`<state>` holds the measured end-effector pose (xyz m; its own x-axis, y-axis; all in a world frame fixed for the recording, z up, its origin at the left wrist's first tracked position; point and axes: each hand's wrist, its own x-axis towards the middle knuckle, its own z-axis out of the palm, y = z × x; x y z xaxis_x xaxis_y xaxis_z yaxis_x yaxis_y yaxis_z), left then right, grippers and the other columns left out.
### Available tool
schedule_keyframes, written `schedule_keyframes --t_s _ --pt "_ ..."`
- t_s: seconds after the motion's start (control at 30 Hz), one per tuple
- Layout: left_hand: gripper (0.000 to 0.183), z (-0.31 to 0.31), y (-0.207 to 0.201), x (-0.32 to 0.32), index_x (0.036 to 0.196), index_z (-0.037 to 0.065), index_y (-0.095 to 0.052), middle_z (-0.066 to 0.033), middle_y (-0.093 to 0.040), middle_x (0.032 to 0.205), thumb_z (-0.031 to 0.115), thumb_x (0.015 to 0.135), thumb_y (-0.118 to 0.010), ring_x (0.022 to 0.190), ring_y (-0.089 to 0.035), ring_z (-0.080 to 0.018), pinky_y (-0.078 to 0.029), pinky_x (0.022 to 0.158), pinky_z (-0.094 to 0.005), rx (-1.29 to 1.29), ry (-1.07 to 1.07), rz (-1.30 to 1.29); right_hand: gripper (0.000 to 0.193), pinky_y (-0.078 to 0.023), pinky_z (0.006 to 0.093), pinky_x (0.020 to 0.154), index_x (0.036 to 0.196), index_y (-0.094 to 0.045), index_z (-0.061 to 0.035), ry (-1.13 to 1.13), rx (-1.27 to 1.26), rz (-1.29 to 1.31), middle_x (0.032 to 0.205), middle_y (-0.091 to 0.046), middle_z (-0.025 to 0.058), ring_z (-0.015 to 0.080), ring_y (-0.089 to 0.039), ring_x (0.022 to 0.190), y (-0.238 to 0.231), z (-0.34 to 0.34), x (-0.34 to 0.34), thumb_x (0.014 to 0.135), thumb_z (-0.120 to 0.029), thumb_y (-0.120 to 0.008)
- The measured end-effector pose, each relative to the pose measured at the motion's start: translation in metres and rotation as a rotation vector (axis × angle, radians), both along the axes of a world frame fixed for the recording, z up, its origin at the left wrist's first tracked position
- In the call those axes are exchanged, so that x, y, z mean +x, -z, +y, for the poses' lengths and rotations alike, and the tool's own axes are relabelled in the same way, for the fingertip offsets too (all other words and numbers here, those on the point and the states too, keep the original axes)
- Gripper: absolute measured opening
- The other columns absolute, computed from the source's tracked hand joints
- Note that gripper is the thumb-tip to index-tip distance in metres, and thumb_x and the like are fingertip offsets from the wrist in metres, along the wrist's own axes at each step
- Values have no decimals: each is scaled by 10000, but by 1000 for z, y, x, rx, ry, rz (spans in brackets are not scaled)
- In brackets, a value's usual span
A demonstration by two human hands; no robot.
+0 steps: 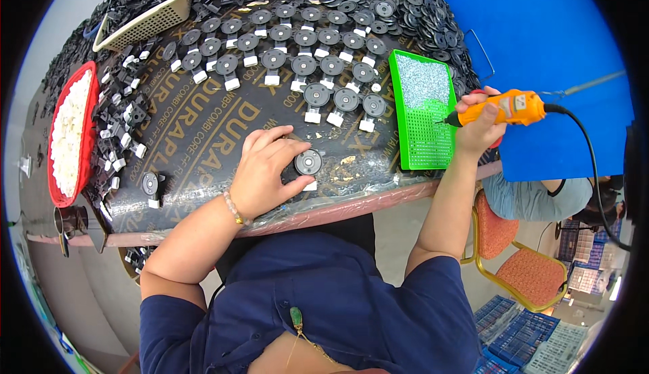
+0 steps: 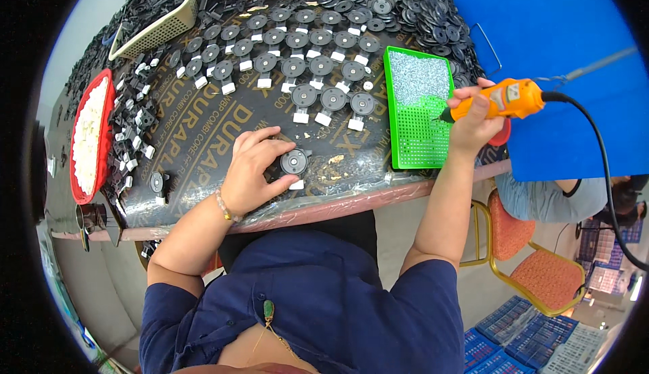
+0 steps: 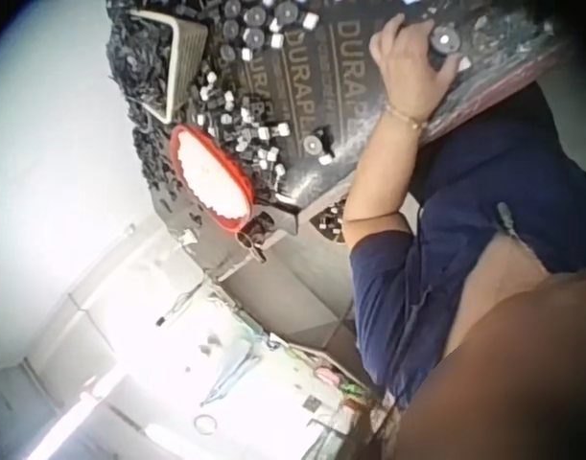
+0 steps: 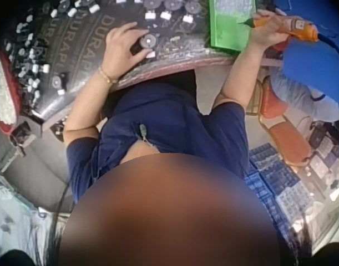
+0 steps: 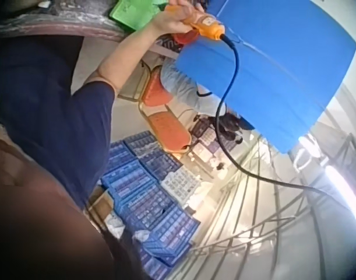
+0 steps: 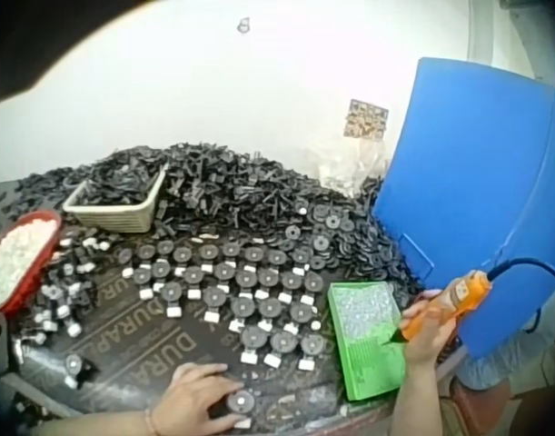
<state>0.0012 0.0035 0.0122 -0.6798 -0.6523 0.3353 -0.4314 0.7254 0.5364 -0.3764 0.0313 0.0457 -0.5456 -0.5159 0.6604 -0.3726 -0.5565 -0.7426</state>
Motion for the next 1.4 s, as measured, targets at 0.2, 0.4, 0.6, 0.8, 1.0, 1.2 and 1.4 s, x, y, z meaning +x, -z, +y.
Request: schedule_keyframes --t_s 0.2,0.4,0.6,0.8,1.0,1.2,1.4 --pt "471 -1 2 1 1130 99 -658 -56 -678 1069 273 718 -807 1232 -527 -273 -322 1038 -462 -3 -4 -10 744 -468 298 534 1184 -454 -2 -24 -56 -15 744 -603 102 190 -543 567 -36 18 56 872 -668 -565" --pt "476 -3 7 3 1123 105 -661 -49 -680 1078 263 703 -821 1238 -525 -264 -319 1041 -447 41 22 32 813 -524 346 567 1204 -439 -59 -751 -18 -140 772 -638 129 216 -604 580 -24 16 170 787 -741 -586" --pt "468 -2 4 4 1104 107 -670 -37 -678 1075 266 692 -826 1245 -518 -258 -318 1041 -442 54 33 56 770 -536 355 615 1162 -421 -60 -880 117 -188 792 -631 134 210 -613 619 -9 4 199 788 -701 -628" --pt "465 -2 6 5 1099 107 -674 -49 -679 1050 262 688 -828 1242 -518 -260 -324 1036 -441 36 26 73 717 -534 352 619 1155 -421 -67 -817 128 -196 787 -622 123 198 -614 621 -2 1 200 824 -669 -626" --pt "461 -2 6 5 1084 101 -675 -58 -677 1027 260 680 -830 1230 -528 -264 -333 1024 -435 29 15 84 692 -536 333 615 1091 -440 -62 -838 146 -168 768 -624 109 188 -609 597 -5 -1 206 815 -664 -639" --pt "446 -2 10 2 1061 92 -670 -57 -673 1018 256 678 -830 1217 -538 -262 -339 1011 -432 37 26 97 658 -535 309 575 1040 -457 -37 -900 157 -127 759 -633 119 189 -616 594 -7 -2 214 793 -587 -720" --pt "442 -1 2 2 1062 90 -670 -50 -673 1017 263 686 -827 1210 -545 -254 -327 1024 -438 29 50 80 767 -524 303 519 1170 -456 -2 -852 137 -301 730 -628 130 193 -594 549 -10 1 206 800 -634 -684"
